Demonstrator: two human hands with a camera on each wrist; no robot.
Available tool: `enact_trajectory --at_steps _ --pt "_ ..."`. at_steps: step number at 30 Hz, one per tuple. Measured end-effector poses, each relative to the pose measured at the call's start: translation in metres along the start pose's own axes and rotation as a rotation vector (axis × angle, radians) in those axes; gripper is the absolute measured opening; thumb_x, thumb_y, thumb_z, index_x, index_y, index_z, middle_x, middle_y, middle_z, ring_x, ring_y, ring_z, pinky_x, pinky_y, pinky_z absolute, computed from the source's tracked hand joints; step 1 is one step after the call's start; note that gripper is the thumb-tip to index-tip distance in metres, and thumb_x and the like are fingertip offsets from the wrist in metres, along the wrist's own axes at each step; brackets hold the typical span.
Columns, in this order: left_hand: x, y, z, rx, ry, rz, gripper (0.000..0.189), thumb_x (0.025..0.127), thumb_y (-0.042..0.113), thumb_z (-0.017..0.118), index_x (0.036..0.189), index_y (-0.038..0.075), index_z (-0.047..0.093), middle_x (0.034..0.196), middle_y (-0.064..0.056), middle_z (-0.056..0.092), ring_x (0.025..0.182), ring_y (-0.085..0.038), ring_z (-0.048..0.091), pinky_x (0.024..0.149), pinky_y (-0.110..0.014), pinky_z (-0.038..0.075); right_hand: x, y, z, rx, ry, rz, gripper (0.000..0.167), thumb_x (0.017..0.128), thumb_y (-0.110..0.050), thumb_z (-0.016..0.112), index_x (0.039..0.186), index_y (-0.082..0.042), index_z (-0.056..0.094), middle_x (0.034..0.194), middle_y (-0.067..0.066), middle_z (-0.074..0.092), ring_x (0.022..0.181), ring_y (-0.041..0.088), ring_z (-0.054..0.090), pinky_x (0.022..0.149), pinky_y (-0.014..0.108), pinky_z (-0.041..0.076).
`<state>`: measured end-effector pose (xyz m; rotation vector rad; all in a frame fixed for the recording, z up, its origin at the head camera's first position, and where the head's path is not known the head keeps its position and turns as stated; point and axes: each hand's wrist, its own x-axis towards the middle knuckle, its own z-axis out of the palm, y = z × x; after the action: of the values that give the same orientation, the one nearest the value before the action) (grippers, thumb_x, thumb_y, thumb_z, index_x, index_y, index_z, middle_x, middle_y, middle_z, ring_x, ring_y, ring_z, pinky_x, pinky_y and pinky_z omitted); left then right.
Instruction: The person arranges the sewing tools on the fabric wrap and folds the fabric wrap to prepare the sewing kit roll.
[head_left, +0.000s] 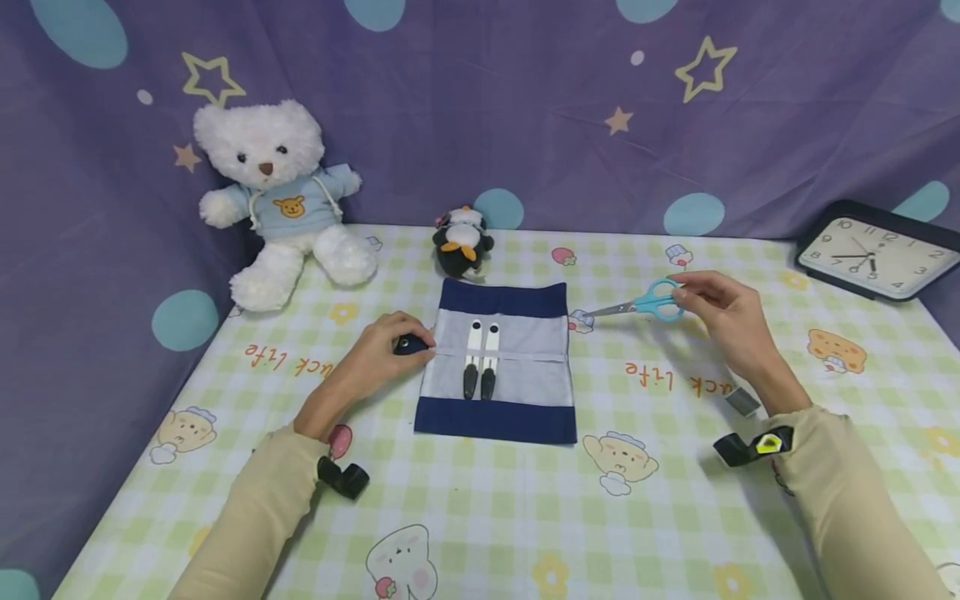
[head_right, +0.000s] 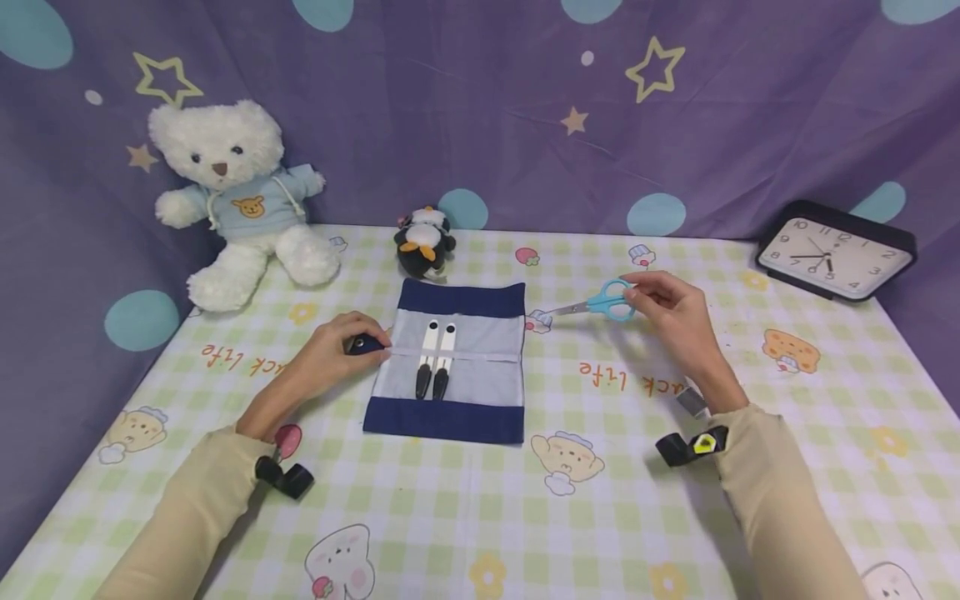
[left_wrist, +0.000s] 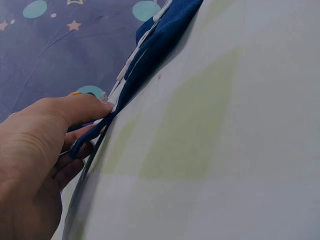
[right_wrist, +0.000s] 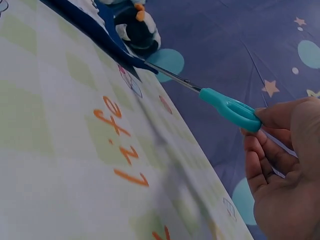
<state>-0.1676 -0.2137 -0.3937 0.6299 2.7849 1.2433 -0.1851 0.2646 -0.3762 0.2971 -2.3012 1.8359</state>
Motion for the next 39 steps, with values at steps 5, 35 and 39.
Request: enact_trajectory --at_steps 5,35,39 --pt "0.000 0.000 0.000 0.004 0.001 0.000 0.010 0.092 0.013 0.080 0.101 0.012 0.076 0.114 -0.007 0.066 0.111 -0.028 0.059 0.097 -0.048 0.046 0.006 -0.003 0.016 0.033 -0.051 -0.012 0.024 0.100 -0.005 0.069 0.122 0.004 0.072 0.093 -0.001 0.070 0.080 0.009 0.060 0.069 0.018 0.046" --pt "-0.001 0.001 0.001 0.015 0.008 0.023 0.011 0.092 0.013 0.080 0.102 0.011 0.077 0.114 -0.006 0.066 0.111 -0.028 0.059 0.097 -0.048 0.046 0.039 -0.004 0.086 -0.028 -0.276 0.021 0.028 0.105 -0.013 0.063 0.128 0.001 0.070 0.122 0.022 0.070 0.104 0.015 0.063 0.089 0.024 0.049" --pt "-0.001 0.001 0.001 0.016 0.004 0.021 0.011 0.092 0.013 0.080 0.102 0.011 0.077 0.114 -0.006 0.066 0.111 -0.028 0.059 0.098 -0.048 0.046 0.043 -0.005 0.093 -0.022 -0.313 0.020 0.027 0.105 -0.010 0.061 0.127 0.003 0.071 0.124 0.024 0.068 0.102 0.018 0.065 0.088 0.028 0.051"
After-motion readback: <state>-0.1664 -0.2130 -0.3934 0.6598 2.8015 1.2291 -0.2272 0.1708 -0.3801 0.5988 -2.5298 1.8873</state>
